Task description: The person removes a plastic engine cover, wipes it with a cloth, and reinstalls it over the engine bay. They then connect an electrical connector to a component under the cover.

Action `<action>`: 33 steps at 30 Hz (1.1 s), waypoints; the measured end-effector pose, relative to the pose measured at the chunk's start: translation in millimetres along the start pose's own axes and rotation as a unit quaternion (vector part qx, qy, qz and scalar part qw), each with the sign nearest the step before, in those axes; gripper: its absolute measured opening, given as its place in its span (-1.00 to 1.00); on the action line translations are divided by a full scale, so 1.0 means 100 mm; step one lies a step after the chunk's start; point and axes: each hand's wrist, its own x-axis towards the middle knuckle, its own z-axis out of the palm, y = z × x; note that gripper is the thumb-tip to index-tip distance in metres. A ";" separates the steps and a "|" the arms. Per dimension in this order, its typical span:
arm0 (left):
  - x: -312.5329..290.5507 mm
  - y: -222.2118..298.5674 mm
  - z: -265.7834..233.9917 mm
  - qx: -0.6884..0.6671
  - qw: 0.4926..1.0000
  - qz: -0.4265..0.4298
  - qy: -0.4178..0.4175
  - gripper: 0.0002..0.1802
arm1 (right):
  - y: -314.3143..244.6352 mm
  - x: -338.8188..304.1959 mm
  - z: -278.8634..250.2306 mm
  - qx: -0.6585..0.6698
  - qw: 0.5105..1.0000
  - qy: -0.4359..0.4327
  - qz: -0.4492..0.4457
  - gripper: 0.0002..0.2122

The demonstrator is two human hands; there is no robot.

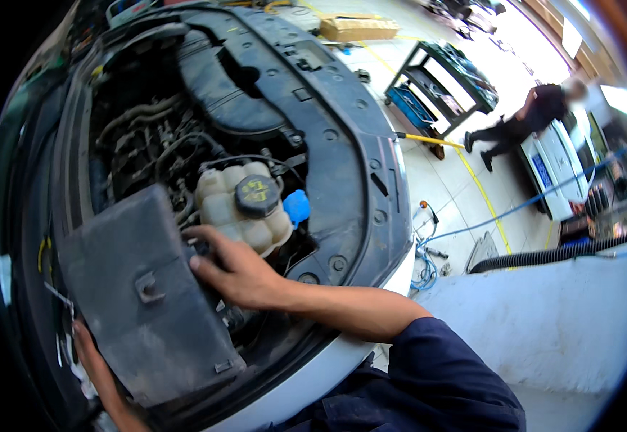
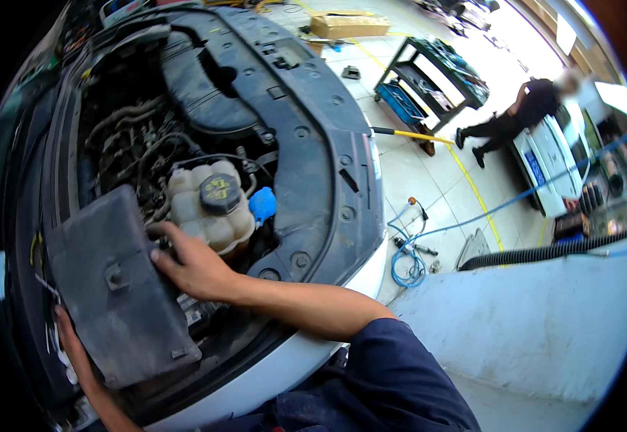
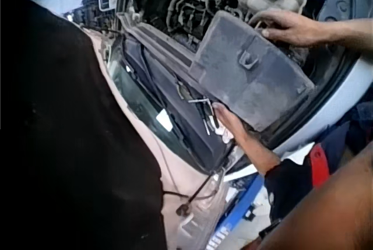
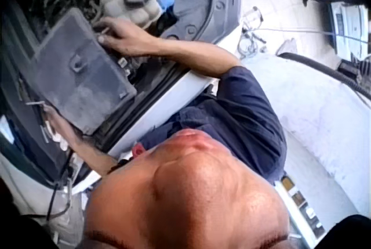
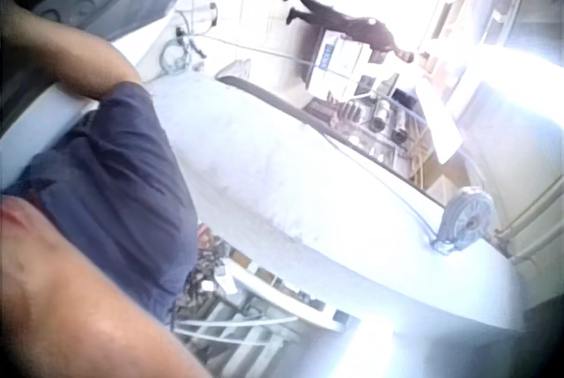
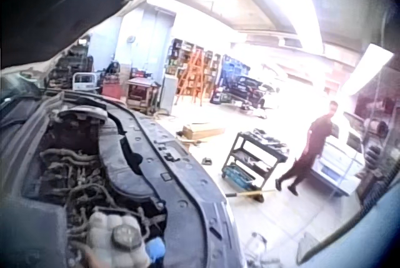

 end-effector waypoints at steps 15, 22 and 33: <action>-0.29 0.45 0.26 -0.087 0.996 0.011 0.005 -0.20 | 0.09 -0.03 0.02 -0.017 0.998 -0.021 -0.051 -0.38; -0.11 0.18 0.27 -0.109 0.994 0.012 0.011 -0.23 | 0.10 -0.10 0.03 -0.032 0.998 -0.016 -0.044 -0.39; -0.07 0.15 0.26 -0.141 0.989 0.024 -0.028 -0.45 | 0.12 -0.08 0.04 -0.070 0.996 -0.006 -0.056 -0.40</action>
